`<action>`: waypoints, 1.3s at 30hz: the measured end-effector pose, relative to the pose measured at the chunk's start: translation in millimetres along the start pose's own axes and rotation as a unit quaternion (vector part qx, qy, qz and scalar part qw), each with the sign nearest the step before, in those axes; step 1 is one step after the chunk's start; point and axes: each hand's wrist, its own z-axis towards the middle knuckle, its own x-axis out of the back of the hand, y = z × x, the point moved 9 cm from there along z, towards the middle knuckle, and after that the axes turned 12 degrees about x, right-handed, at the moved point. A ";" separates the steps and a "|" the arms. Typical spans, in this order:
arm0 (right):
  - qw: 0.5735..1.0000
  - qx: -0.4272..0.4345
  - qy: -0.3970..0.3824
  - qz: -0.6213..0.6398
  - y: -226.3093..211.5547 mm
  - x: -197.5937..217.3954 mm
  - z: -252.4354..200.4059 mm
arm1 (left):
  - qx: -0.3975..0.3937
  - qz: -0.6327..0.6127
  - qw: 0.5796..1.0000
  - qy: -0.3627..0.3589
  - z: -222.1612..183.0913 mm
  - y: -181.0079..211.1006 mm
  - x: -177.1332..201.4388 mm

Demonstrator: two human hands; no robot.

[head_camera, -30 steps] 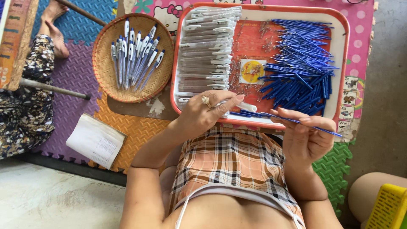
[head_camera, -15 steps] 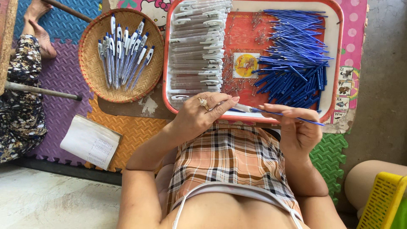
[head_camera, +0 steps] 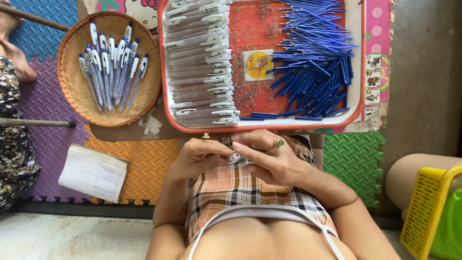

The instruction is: The person assembles pens by hand, inserting ink refills into pen bodies and attaching the caps.

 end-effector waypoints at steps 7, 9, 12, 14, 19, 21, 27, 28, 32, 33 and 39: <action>0.974 -0.135 0.015 -0.182 81.3 71.7 -77.4 | -0.031 -0.169 0.982 0.076 -14.2 -8.9 31.0; 0.953 -0.171 -0.091 -0.235 93.7 74.6 -78.1 | -0.054 -0.225 0.967 0.104 -18.1 -14.7 43.4; 0.927 -0.117 -0.205 -0.291 95.7 38.3 -74.6 | -0.064 -0.243 0.961 0.117 -18.0 -13.4 41.7; 0.918 -0.125 -0.243 -0.288 104.4 29.4 -70.3 | -0.069 -0.237 0.961 0.124 -16.3 -12.3 39.0; 0.880 -0.187 -0.314 -0.304 127.6 31.5 -83.3 | -0.069 -0.235 0.961 0.131 -16.2 -9.4 37.9; 0.889 -0.226 -0.311 -0.248 133.6 39.3 -89.0 | -0.069 -0.227 0.962 0.136 -17.0 -11.6 39.6; 0.934 -0.352 0.036 0.038 117.6 79.7 -86.3 | -0.045 -0.238 0.956 0.166 -2.1 -17.8 29.8; 0.935 -0.351 0.036 0.038 109.2 79.0 -83.5 | -0.046 -0.237 0.956 0.166 3.8 -15.5 24.7; 0.910 -0.300 0.174 0.225 81.4 77.9 -75.3 | -0.019 -0.234 0.969 0.079 33.8 -9.3 -15.1; 0.908 -0.274 0.195 0.250 75.4 78.1 -73.1 | -0.014 -0.229 0.972 0.054 40.5 -7.9 -27.2; 0.915 -0.210 0.224 0.261 59.5 81.6 -56.2 | 0.037 -0.295 0.955 0.001 54.8 11.3 -61.8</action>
